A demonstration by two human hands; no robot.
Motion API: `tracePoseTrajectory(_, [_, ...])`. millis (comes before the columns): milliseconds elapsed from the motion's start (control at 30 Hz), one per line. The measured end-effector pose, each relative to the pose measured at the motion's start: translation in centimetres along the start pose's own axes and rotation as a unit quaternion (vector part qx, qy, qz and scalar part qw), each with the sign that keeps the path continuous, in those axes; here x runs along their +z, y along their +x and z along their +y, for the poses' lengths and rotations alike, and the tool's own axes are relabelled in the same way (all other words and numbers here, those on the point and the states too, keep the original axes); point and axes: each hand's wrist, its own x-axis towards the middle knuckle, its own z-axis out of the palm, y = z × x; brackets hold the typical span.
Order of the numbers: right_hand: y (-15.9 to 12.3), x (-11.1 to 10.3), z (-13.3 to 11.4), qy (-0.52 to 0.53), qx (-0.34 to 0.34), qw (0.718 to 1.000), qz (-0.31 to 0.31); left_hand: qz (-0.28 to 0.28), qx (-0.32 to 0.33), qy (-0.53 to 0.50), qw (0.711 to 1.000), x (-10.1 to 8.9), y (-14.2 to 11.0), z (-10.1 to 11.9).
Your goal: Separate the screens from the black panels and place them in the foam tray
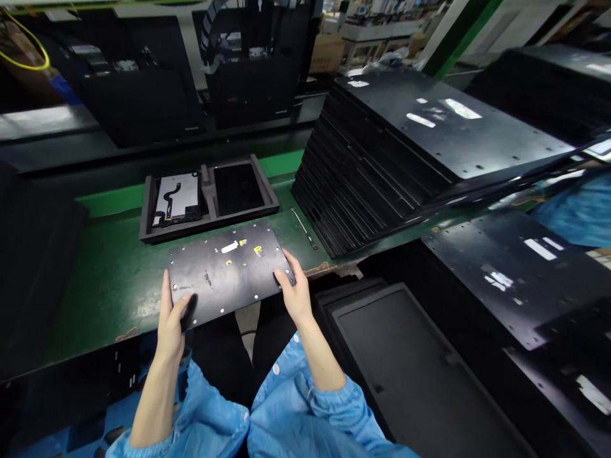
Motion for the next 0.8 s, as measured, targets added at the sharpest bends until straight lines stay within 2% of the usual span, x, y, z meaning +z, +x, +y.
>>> tracePoseTrajectory(167, [0.7, 0.0, -0.1, 0.063, 0.050, 0.997, -0.020, -0.002, 0.030, -0.001, 1.000, 0.0, 0.6, -0.1])
tracePoseTrajectory(267, [0.2, -0.2, -0.4, 0.095, 0.081, 0.991, -0.039, 0.006, 0.027, -0.005, 1.000, -0.3, 0.9, -0.6])
tracePoseTrajectory(333, [-1.3, -0.5, -0.5, 0.115, 0.094, 0.988, -0.045, -0.004, 0.020, -0.015, 1.000, -0.9, 1.2, -0.9])
tracePoseTrajectory(433, [-4.9, -0.9, -0.1, 0.144, 0.110, 0.983, -0.039, -0.042, 0.014, -0.024, 0.999, -2.3, 1.7, -0.9])
tracePoseTrajectory(567, [-8.7, -1.4, 0.9, 0.148, 0.144, 0.978, 0.023, -0.079, -0.038, -0.033, 0.996, -3.9, 2.2, -0.1])
tracePoseTrajectory(667, [-8.9, -1.1, 0.8, 0.190, 0.224, 0.954, 0.053, -0.074, -0.064, -0.042, 0.994, -4.1, 2.8, 0.1])
tracePoseTrajectory(733, [-8.3, -0.7, 0.2, 0.231, 0.291, 0.928, 0.024, -0.066, -0.055, -0.040, 0.995, -3.9, 2.8, -0.2])
tracePoseTrajectory(800, [-7.9, -0.4, -0.5, 0.248, 0.322, 0.914, -0.011, -0.042, -0.031, -0.026, 0.998, -3.8, 2.1, -0.5])
